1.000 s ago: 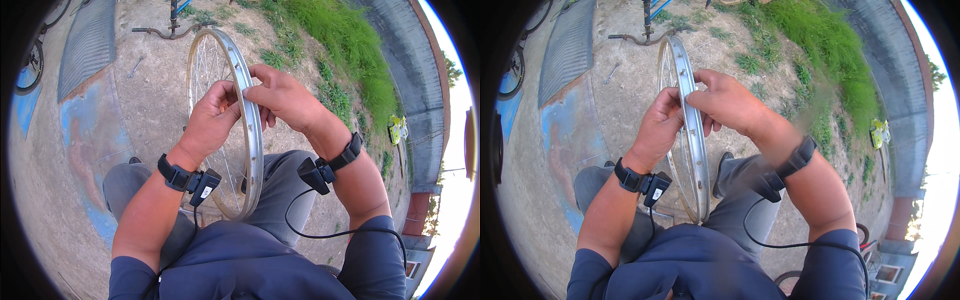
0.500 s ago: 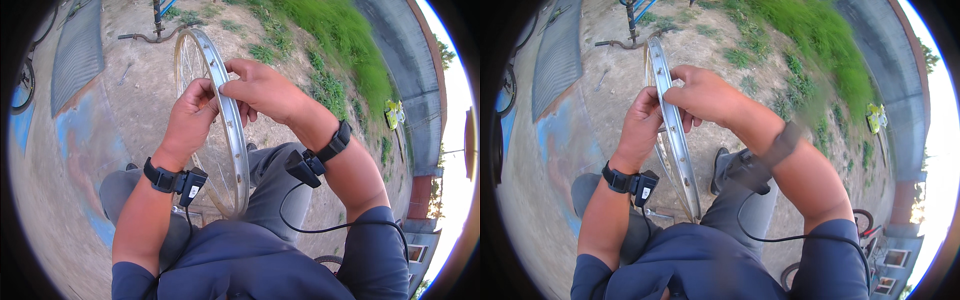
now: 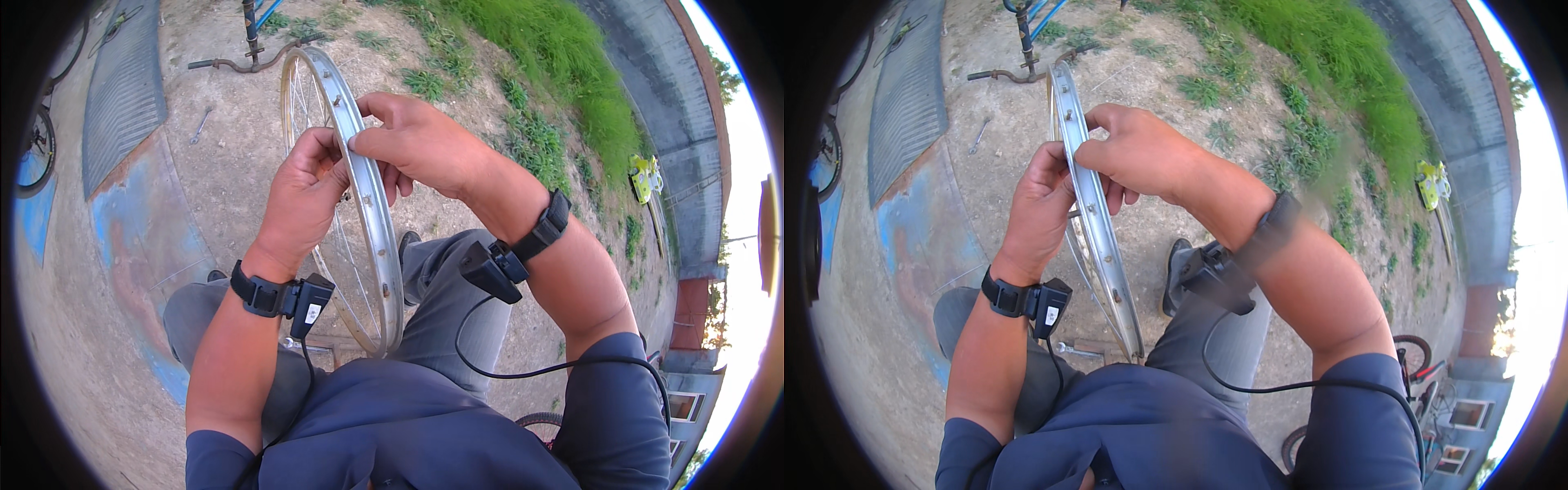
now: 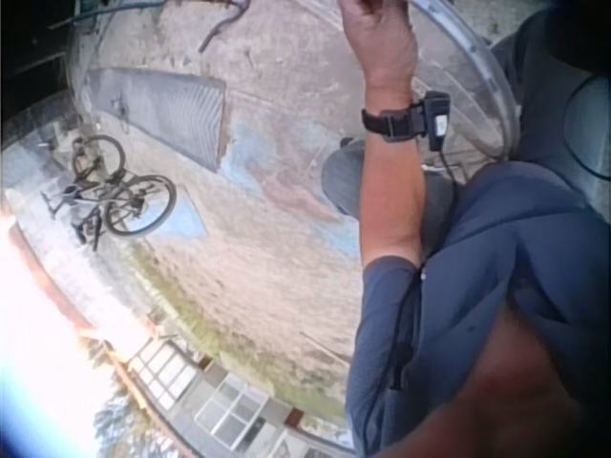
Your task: The person laces a bicycle wheel by inserting spokes through the rim and hub, then threads and tightens the nipples by hand. The wheel is rotated and repositioned repeatedly to access different spoke holes.
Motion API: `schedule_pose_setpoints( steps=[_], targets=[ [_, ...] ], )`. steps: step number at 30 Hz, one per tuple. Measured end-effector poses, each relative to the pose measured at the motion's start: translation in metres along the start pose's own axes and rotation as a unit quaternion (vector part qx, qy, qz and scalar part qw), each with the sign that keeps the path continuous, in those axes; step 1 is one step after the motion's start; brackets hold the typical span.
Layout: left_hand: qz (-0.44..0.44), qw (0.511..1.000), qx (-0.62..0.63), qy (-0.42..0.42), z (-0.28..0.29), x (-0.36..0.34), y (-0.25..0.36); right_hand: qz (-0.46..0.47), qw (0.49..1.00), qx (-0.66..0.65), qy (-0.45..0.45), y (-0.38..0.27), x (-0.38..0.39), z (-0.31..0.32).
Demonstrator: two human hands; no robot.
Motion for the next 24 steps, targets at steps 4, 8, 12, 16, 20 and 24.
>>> schedule_pose_setpoints(
  steps=[4, 8, 12, 16, 20, 24],
  targets=[
    [0.024, 1.0, 0.005, -0.004, 0.0041, -0.0011, -0.0043, 0.001, 1.0, -0.001, -0.003, 0.0011, -0.0013, 0.0],
    [0.041, 0.999, 0.0, 0.0, 0.0048, -0.0005, -0.0054, -0.002, 1.0, -0.009, -0.006, 0.0021, -0.0015, -0.001],
    [0.047, 0.999, -0.023, 0.012, 0.0035, 0.0005, -0.0038, -0.001, 1.0, -0.006, -0.005, 0.0007, -0.0013, -0.0011],
    [0.022, 1.0, 0.003, 0.001, -0.0005, -0.0001, 0.0007, 0.002, 1.0, -0.01, -0.005, -0.0001, -0.0008, -0.0022],
    [0.026, 1.0, -0.002, 0.006, -0.0005, 0.0005, 0.0024, 0.004, 1.0, -0.007, -0.002, 0.0011, -0.0027, -0.0028],
    [0.059, 0.998, -0.016, 0.01, 0.0005, 0.0019, 0.0016, 0.011, 1.0, -0.008, 0.004, 0.0027, -0.0031, -0.003]
  ],
)
Point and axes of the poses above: each hand's wrist, its own x-axis away from the middle knuckle, its own z-axis out of the back of the hand, y = z × x, the point moved 8 cm from there along -x, towards the middle knuckle, and after that the axes turned 13 degrees about -y, right-handed, at the moved point
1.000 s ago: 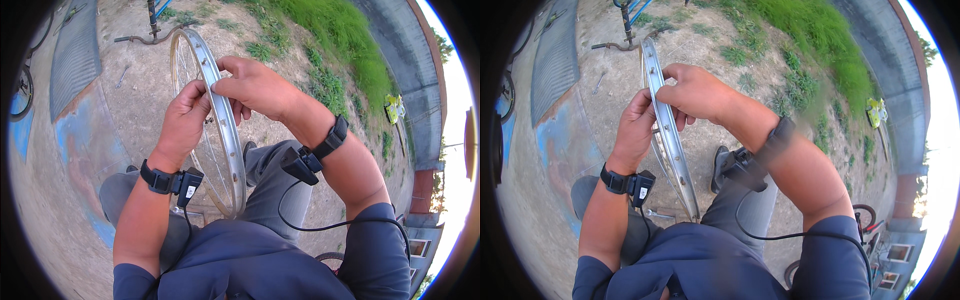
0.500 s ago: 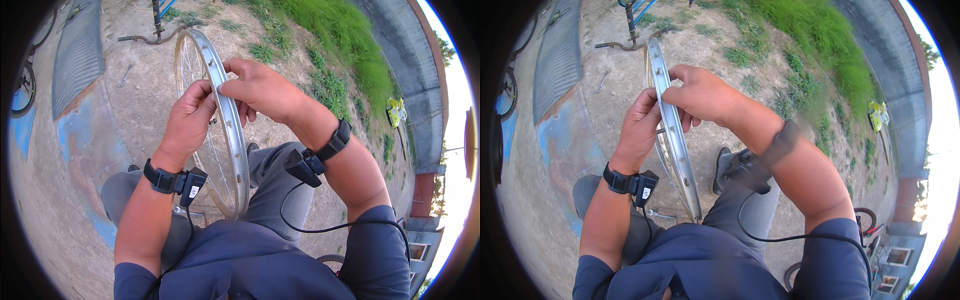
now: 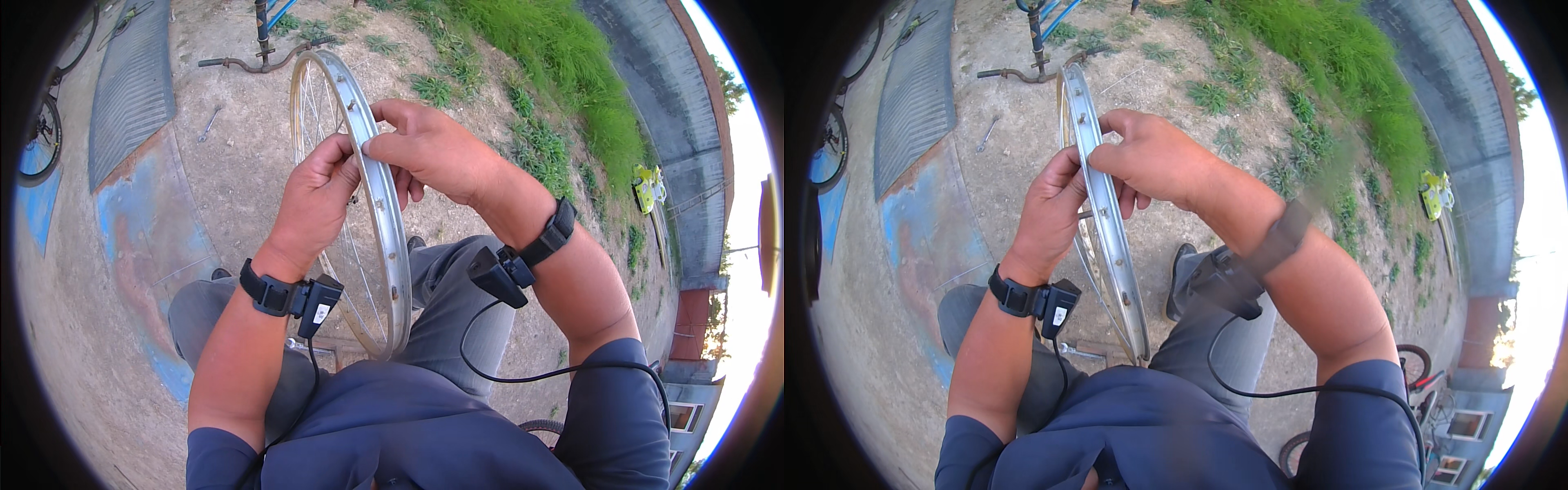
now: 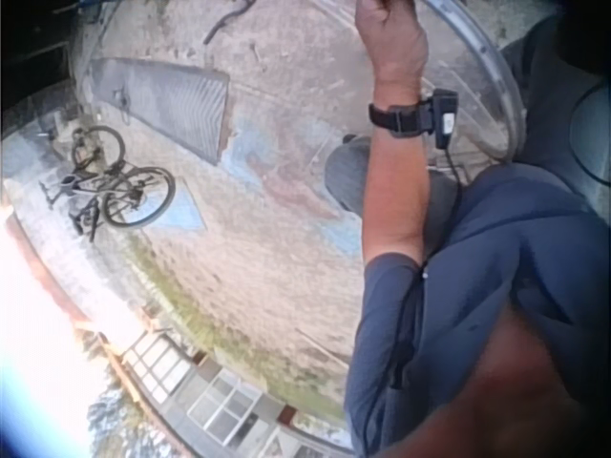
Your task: The person laces a bicycle wheel by inserting spokes through the rim and hub, then threads and tightens the nipples by hand. The wheel is rotated and repositioned repeatedly to access different spoke holes.
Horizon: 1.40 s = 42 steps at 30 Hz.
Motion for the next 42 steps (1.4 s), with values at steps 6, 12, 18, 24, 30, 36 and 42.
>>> schedule_pose_setpoints(
  steps=[6, 12, 18, 24, 30, 36, 42],
  targets=[
    [-0.029, 0.999, -0.001, 0.016, 0.0, 0.001, 0.003, -0.004, 1.0, -0.001, -0.006, -0.001, 0.0, 0.0],
    [-0.017, 1.0, 0.01, 0.001, 0.004, 0.001, 0.0, -0.002, 1.0, 0.0, -0.006, -0.004, 0.001, -0.002],
    [-0.023, 1.0, 0.005, 0.002, 0.003, 0.001, 0.001, -0.001, 1.0, 0.003, -0.004, -0.004, 0.0, -0.002],
    [-0.027, 1.0, -0.002, 0.0, 0.006, 0.0, 0.003, 0.006, 1.0, -0.01, -0.008, -0.004, -0.001, -0.002],
    [-0.014, 1.0, -0.011, 0.002, 0.008, 0.0, -0.001, 0.008, 1.0, 0.002, -0.006, -0.003, 0.0, -0.002],
    [-0.034, 0.999, -0.022, 0.001, 0.006, 0.0, 0.002, 0.007, 1.0, -0.001, -0.007, -0.002, -0.001, -0.001],
    [-0.022, 1.0, -0.02, 0.006, 0.008, 0.0, 0.001, 0.005, 1.0, -0.005, -0.003, -0.001, -0.003, -0.001]
  ],
)
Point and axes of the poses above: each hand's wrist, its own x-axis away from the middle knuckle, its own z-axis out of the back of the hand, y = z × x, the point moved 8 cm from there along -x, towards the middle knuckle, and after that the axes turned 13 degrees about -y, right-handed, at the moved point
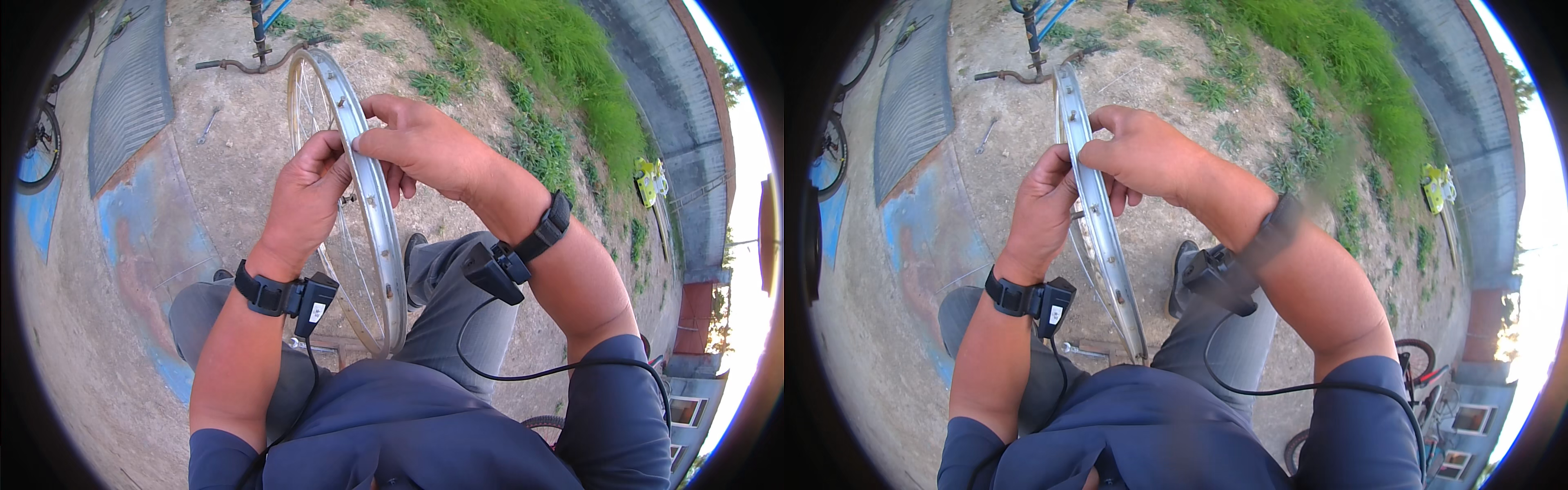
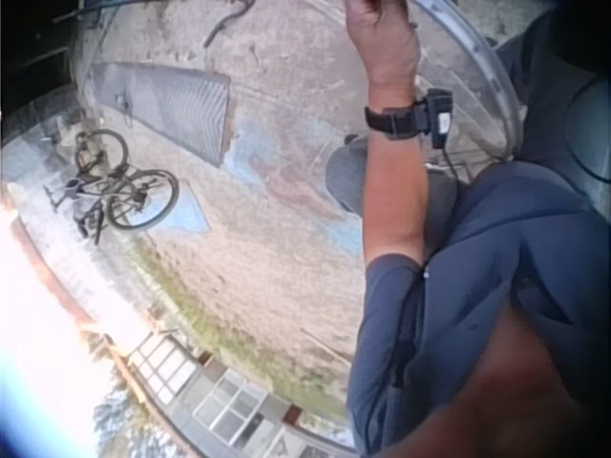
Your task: The person laces a bicycle wheel by inserting spokes through the rim and hub, then threads and tightens the nipples by hand. The wheel is rotated and repositioned repeatedly to access different spoke holes.
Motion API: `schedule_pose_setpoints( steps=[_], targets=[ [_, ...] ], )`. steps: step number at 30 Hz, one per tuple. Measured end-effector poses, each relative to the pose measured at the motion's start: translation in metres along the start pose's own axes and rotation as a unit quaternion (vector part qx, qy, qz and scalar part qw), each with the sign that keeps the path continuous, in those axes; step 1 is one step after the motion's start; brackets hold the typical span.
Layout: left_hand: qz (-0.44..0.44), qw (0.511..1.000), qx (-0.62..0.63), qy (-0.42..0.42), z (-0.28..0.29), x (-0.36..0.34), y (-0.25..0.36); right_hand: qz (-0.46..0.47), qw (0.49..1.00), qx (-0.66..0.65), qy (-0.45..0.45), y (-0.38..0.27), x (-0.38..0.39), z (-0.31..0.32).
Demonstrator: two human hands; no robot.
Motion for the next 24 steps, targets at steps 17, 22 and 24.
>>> schedule_pose_setpoints(
  steps=[17, 22, 24],
  targets=[
    [0.018, 1.0, -0.007, -0.007, 0.001, 0.0, 0.0, 0.0, 1.0, -0.009, -0.005, -0.001, 0.0, -0.002],
    [0.042, 0.981, -0.188, 0.01, 0.012, 0.011, 0.002, -0.004, 1.0, -0.025, -0.007, 0.002, 0.0, 0.001],
    [0.087, 0.94, -0.33, -0.022, 0.026, 0.022, 0.004, 0.009, 1.0, -0.027, -0.007, 0.003, 0.0, -0.001]
  ],
)
Point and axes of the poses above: each hand's wrist, its own x-axis away from the middle knuckle, its own z-axis out of the back of the hand, y = z × x, the point moved 8 cm from there along -x, towards the middle knuckle, and after that the axes turned 13 degrees about -y, right-handed, at the moved point
